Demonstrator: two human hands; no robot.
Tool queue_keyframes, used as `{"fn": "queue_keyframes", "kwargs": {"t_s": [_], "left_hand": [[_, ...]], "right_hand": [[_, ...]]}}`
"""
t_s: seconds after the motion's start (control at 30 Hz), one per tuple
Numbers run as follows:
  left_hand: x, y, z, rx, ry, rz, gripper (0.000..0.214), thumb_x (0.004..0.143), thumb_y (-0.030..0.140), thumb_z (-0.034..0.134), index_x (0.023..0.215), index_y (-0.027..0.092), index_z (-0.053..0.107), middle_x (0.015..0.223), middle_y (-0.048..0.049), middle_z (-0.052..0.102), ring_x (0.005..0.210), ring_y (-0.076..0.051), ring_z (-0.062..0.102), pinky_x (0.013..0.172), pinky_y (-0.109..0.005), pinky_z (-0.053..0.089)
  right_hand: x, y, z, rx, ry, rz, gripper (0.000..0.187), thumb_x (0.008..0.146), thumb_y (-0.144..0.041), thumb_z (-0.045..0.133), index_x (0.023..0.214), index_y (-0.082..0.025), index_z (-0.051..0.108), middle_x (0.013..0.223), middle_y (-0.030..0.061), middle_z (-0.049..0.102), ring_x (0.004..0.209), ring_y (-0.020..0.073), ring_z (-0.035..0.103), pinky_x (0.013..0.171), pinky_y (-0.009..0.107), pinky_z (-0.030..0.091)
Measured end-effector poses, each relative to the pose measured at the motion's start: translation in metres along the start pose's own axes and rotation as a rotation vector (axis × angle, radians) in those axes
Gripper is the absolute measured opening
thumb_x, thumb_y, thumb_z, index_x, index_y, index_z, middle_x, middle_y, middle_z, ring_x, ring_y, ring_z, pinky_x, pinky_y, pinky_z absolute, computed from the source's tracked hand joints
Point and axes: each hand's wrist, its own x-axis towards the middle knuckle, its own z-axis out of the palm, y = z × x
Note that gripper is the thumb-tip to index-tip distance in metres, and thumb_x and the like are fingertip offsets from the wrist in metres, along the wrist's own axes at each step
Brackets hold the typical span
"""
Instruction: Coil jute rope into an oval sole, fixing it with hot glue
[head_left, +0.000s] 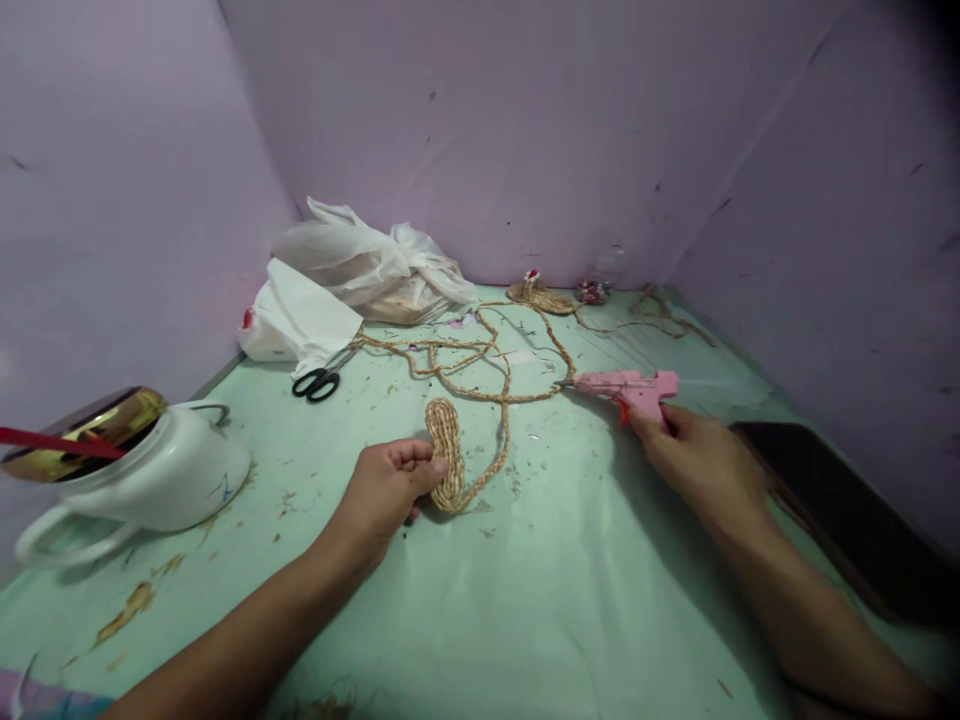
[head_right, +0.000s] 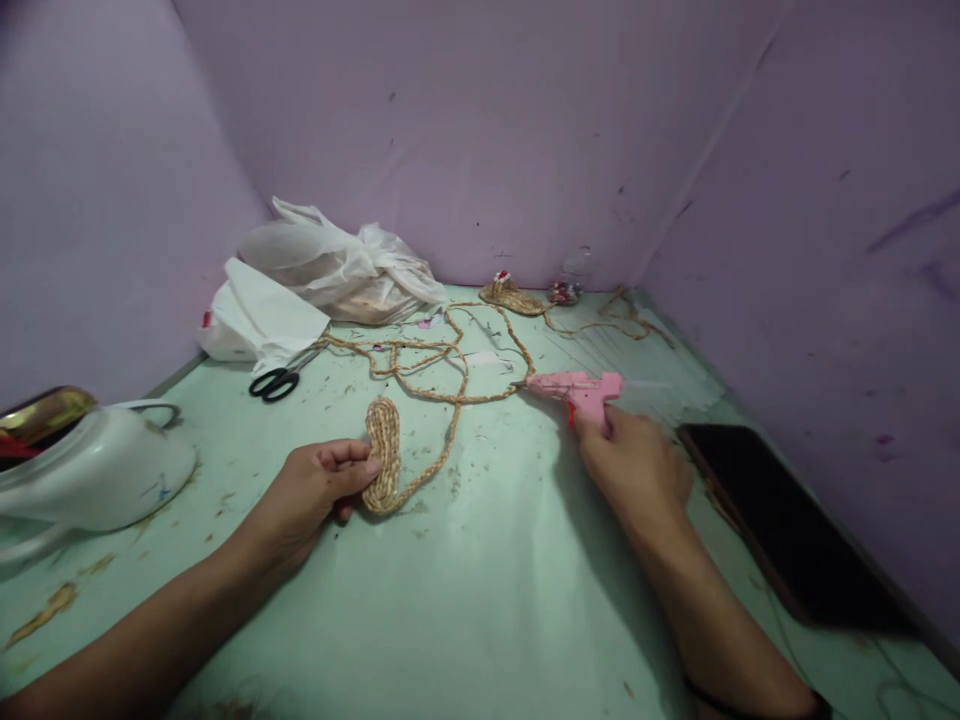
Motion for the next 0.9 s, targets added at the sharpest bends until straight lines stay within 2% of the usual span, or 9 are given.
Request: {"fn": "queue_keyframes", "kwargs": {"t_s": [0.1,0.2,0.27,0.33,0.4,0.5,0.63,0.77,0.9], "left_hand": [[0.000,-0.001,-0.001,0.037,0.000,-0.023,0.023,0.053,0.030,0.076,0.064,0.012,0.065,0.048,0.0020,0.054,0.038,-0.005,0.036,0.036,-0.018,0.025],[-0.001,-0.001,0.000,0.050,-0.040,-0.036,0.022,0.055,0.029,0.074,0.067,0.011,0.067,0.049,0.0014,0.055,0.038,-0.004,0.035,0.037,-0.018,0.024],[-0.002,-0.001,0.000,0.063,-0.056,-0.039,0.022,0.056,0.029,0.073,0.067,0.011,0.067,0.049,0.0011,0.055,0.038,-0.004,0.035,0.037,-0.018,0.023],[-0.001,0.000,0.000,0.059,-0.066,-0.035,0.022,0.055,0.028,0.074,0.066,0.011,0.067,0.049,0.0009,0.055,0.038,-0.004,0.035,0.037,-0.018,0.023],[0.000,0.001,-0.001,0.043,-0.076,-0.029,0.023,0.054,0.028,0.074,0.066,0.010,0.067,0.049,0.0005,0.055,0.039,-0.005,0.036,0.037,-0.018,0.024],[0.002,0.003,-0.002,0.040,-0.070,-0.033,0.021,0.054,0.027,0.074,0.066,0.010,0.067,0.051,-0.0012,0.058,0.039,-0.005,0.038,0.036,-0.018,0.025],[0.001,0.003,-0.002,0.102,-0.070,-0.029,0.014,0.055,0.023,0.072,0.063,0.011,0.068,0.048,0.0001,0.056,0.037,-0.006,0.036,0.036,-0.020,0.025],[-0.001,0.000,0.000,0.202,-0.150,0.073,0.008,0.057,0.020,0.070,0.058,0.012,0.068,0.046,0.0016,0.053,0.042,-0.008,0.037,0.042,-0.022,0.026],[-0.006,-0.005,0.002,0.291,-0.163,0.154,0.003,0.057,0.019,0.070,0.055,0.016,0.069,0.048,0.0016,0.052,0.052,-0.014,0.046,0.050,-0.024,0.029]], "right_hand": [[-0.009,-0.008,-0.006,-0.433,0.147,-0.205,0.040,0.083,-0.050,0.049,0.075,-0.016,0.069,0.071,0.0172,0.060,0.069,0.0322,0.056,0.055,0.039,0.036],[-0.020,-0.022,0.002,-0.261,0.203,-0.625,0.030,0.088,-0.036,0.046,0.094,-0.016,0.068,0.096,0.0202,0.065,0.090,0.0352,0.058,0.071,0.047,0.043],[-0.027,-0.035,0.014,-0.007,-0.011,-0.962,0.024,0.091,-0.026,0.044,0.099,-0.020,0.066,0.101,0.0139,0.068,0.100,0.0291,0.058,0.085,0.046,0.044],[-0.031,-0.049,0.027,0.074,-0.276,-1.155,0.027,0.092,-0.018,0.042,0.106,-0.021,0.064,0.107,0.0101,0.068,0.110,0.0257,0.055,0.092,0.045,0.042],[-0.033,-0.061,0.035,0.010,-0.450,-1.227,0.026,0.093,-0.019,0.043,0.106,-0.020,0.065,0.106,0.0091,0.069,0.119,0.0267,0.049,0.096,0.048,0.037],[-0.033,-0.071,0.040,-0.081,-0.557,-1.292,0.022,0.093,-0.028,0.049,0.096,-0.021,0.070,0.092,0.0063,0.072,0.110,0.0264,0.053,0.099,0.053,0.028],[-0.040,-0.066,0.038,-0.047,-0.504,-1.356,0.014,0.088,-0.029,0.059,0.081,-0.023,0.071,0.070,0.0006,0.068,0.085,0.0202,0.058,0.103,0.053,0.021],[-0.057,-0.054,0.036,0.035,-0.404,-1.401,0.018,0.090,-0.022,0.054,0.077,-0.019,0.067,0.068,0.0000,0.065,0.065,0.0133,0.058,0.103,0.043,0.029],[-0.066,-0.045,0.042,0.067,-0.283,-1.422,0.019,0.091,-0.020,0.052,0.078,-0.018,0.066,0.066,0.0003,0.064,0.060,0.0127,0.058,0.096,0.039,0.038]]}}
